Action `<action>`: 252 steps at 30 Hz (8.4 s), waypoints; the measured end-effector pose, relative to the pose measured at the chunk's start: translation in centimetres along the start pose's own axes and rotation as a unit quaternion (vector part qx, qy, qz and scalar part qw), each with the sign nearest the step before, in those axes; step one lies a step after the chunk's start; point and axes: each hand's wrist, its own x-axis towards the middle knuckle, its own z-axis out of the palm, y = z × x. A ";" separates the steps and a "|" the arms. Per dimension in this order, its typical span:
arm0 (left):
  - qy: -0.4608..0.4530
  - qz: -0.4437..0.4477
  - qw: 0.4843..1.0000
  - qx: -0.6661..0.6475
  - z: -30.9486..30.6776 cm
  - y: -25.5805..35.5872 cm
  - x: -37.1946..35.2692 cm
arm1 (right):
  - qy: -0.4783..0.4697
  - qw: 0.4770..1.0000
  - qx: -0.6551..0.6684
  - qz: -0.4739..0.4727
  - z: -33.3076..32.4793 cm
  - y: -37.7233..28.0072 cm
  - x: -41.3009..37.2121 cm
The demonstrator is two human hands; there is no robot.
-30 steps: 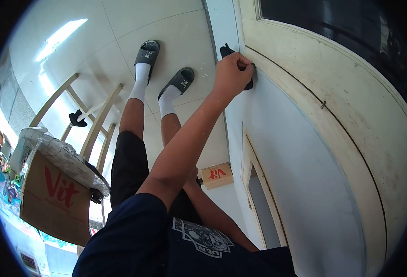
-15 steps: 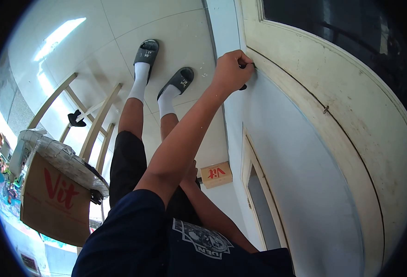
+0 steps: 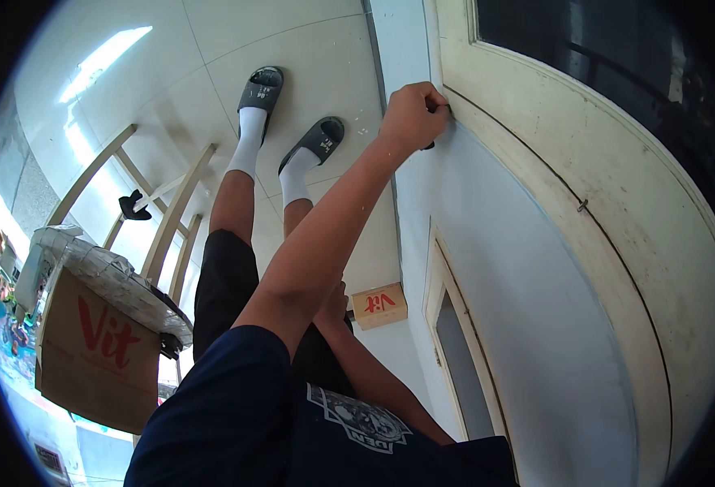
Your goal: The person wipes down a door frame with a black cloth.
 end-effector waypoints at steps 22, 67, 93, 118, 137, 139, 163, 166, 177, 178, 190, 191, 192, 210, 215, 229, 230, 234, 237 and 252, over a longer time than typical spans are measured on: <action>-0.025 -0.008 0.998 -0.061 0.1 4.5 -4.3 | 0.024 0.999 -0.019 -0.017 1.2 0.4 -0.1; -0.154 0.107 0.971 0.150 -13.3 18.7 -18.9 | 0.276 0.891 0.275 -0.233 -7.7 0.8 -2.3; -0.637 0.227 0.654 0.340 -5.7 41.7 -41.4 | 0.691 0.330 0.619 -0.177 -11.6 -7.3 -39.6; -0.600 0.437 0.660 0.116 4.5 42.5 -62.7 | 0.732 0.390 0.453 -0.328 -8.3 16.5 -55.1; -0.554 0.281 0.773 0.125 7.9 38.4 -66.6 | 0.585 0.355 0.589 -0.429 -7.7 20.5 -49.9; -0.551 0.285 0.774 0.121 8.2 38.2 -66.5 | 0.590 0.338 0.600 -0.422 -7.8 20.8 -50.8; -0.588 0.340 0.733 0.024 10.6 38.9 -70.1 | 0.789 0.254 0.412 -0.377 -7.5 25.3 -55.5; -0.576 0.491 0.653 0.024 11.3 39.4 -69.9 | 0.769 0.298 0.445 -0.348 -7.9 24.8 -56.6; -0.569 0.453 0.682 0.075 11.8 44.1 -69.6 | 0.869 0.386 0.255 -0.174 -9.1 21.9 -59.7; -0.558 0.490 0.666 0.075 11.9 44.7 -69.0 | 0.885 0.366 0.245 -0.155 -9.5 21.5 -58.8; -0.346 0.882 0.310 0.074 14.6 61.3 -67.2 | 0.924 0.353 0.136 -0.046 -20.5 19.3 -68.6; -0.348 0.882 0.308 0.077 14.7 61.7 -67.1 | 0.921 0.359 0.144 -0.035 -21.0 19.1 -69.1; -0.309 0.906 0.278 0.080 14.6 62.0 -66.8 | 0.921 0.358 0.147 -0.036 -21.5 19.0 -69.5; 0.010 0.945 0.197 0.261 16.2 61.0 -67.1 | 0.911 0.402 0.039 0.086 -24.0 21.8 -73.7; 0.046 0.949 0.156 0.270 15.9 63.5 -71.1 | 0.926 0.360 0.012 0.110 -24.0 23.0 -76.9; -0.056 0.942 0.194 0.267 15.8 63.6 -69.9 | 0.923 0.371 0.052 0.091 -25.0 22.1 -74.5; -0.055 0.941 0.166 0.289 15.5 62.7 -69.1 | 0.916 0.387 0.061 0.083 -24.7 21.8 -73.5; -0.069 0.944 0.150 0.287 14.6 61.1 -63.2 | 0.906 0.405 0.096 0.079 -26.4 19.0 -67.9; -0.069 0.948 0.179 0.255 14.4 63.5 -63.5 | 0.930 0.347 0.061 0.102 -28.6 18.1 -69.7; -0.068 0.950 0.192 0.237 16.0 65.1 -66.3 | 0.940 0.316 0.064 0.109 -29.3 20.3 -73.3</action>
